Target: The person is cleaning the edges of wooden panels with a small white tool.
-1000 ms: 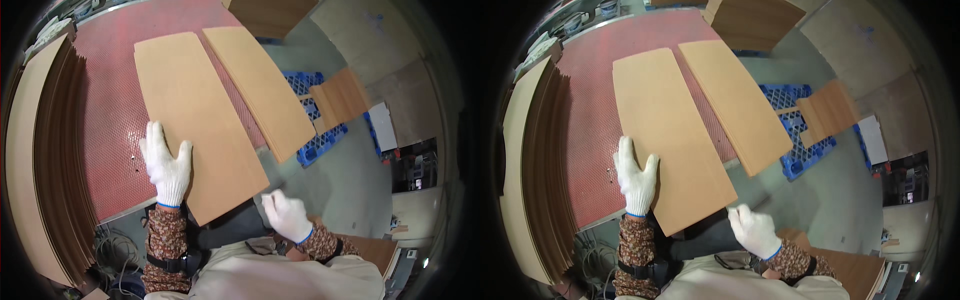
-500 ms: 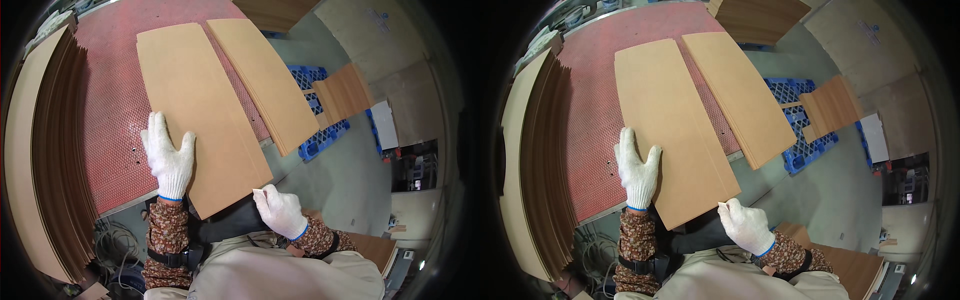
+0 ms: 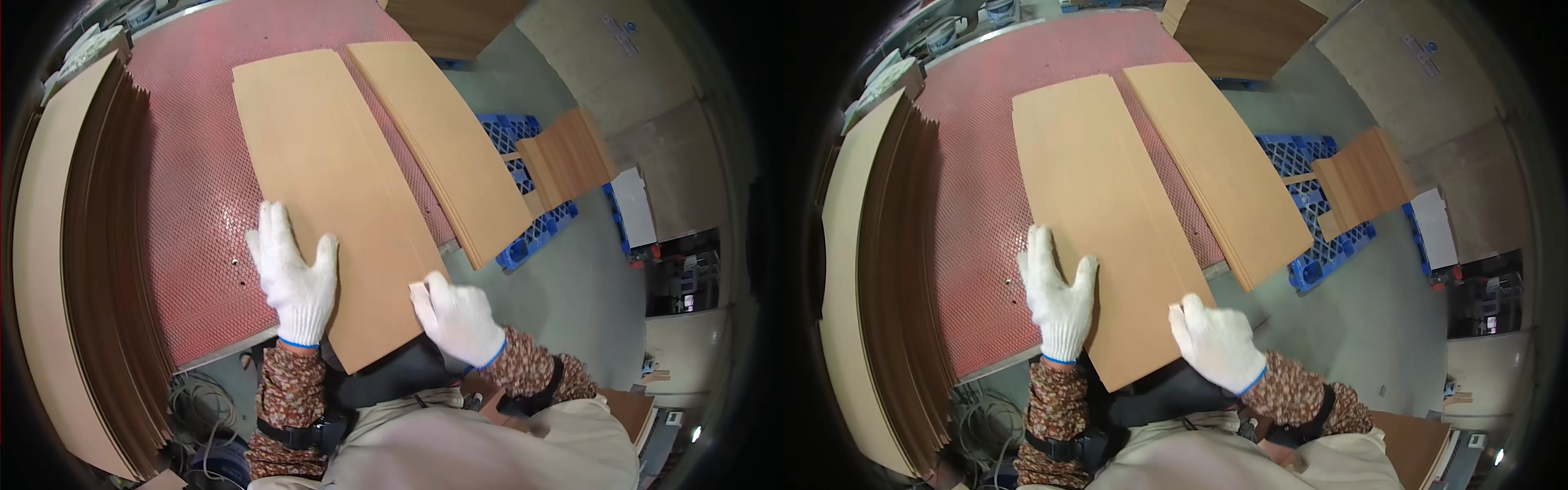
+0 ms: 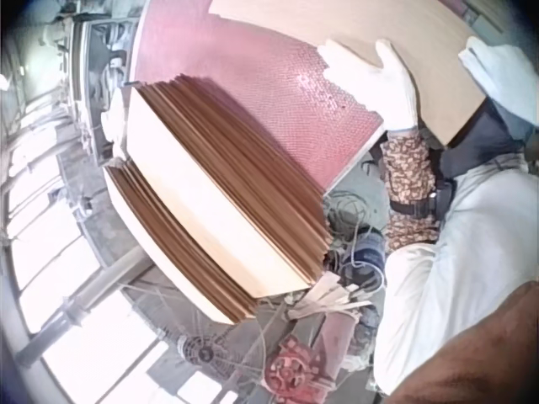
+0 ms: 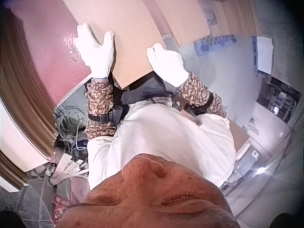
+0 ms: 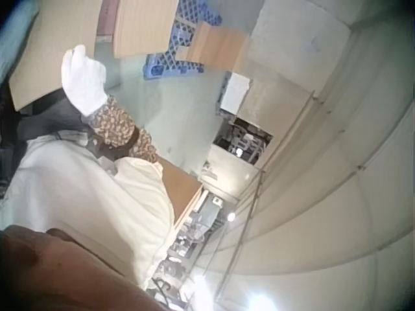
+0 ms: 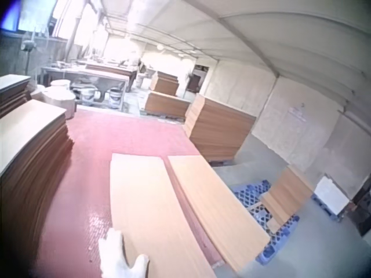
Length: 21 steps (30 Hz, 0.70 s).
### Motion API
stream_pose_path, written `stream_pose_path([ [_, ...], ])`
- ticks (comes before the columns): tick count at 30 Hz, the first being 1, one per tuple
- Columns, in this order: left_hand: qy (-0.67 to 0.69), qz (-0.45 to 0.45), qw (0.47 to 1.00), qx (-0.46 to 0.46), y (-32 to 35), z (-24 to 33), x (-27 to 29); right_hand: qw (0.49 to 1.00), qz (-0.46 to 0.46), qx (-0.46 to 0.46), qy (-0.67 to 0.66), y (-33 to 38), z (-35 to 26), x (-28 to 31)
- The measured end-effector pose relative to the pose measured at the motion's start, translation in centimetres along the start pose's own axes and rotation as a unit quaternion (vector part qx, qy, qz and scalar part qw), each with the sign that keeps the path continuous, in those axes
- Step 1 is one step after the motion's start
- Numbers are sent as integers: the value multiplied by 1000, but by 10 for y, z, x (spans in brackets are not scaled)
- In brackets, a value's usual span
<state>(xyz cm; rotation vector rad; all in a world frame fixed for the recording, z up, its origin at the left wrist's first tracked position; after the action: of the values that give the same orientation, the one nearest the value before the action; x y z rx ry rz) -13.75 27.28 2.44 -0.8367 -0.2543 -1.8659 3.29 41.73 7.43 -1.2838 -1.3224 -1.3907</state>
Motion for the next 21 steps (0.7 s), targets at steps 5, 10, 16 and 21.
stream_pose_path([
  [5,8,2,1000,-18,0,13,0,998,-14,28,60,-107,27,12],
  [10,26,-15,1000,-3,2,11,2,999,1,-50,12,-250,48,42],
  [16,39,-27,999,5,2,14,7,998,2,-34,-50,-371,77,62],
  [21,17,-67,997,20,6,8,7,997,-10,-42,-60,-429,81,76],
])
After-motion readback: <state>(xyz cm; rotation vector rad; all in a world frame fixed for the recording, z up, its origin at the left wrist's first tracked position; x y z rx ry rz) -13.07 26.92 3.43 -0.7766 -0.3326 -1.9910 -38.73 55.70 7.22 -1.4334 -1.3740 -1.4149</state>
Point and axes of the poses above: each hand's wrist, its own y-axis away from the middle knuckle, its own x-axis out of the back of the hand, z = x × y, the point moved 8 cm from there along -y, towards the middle knuckle, and after that the axes turned 15 degrees about -z, right-handed, at the moved point
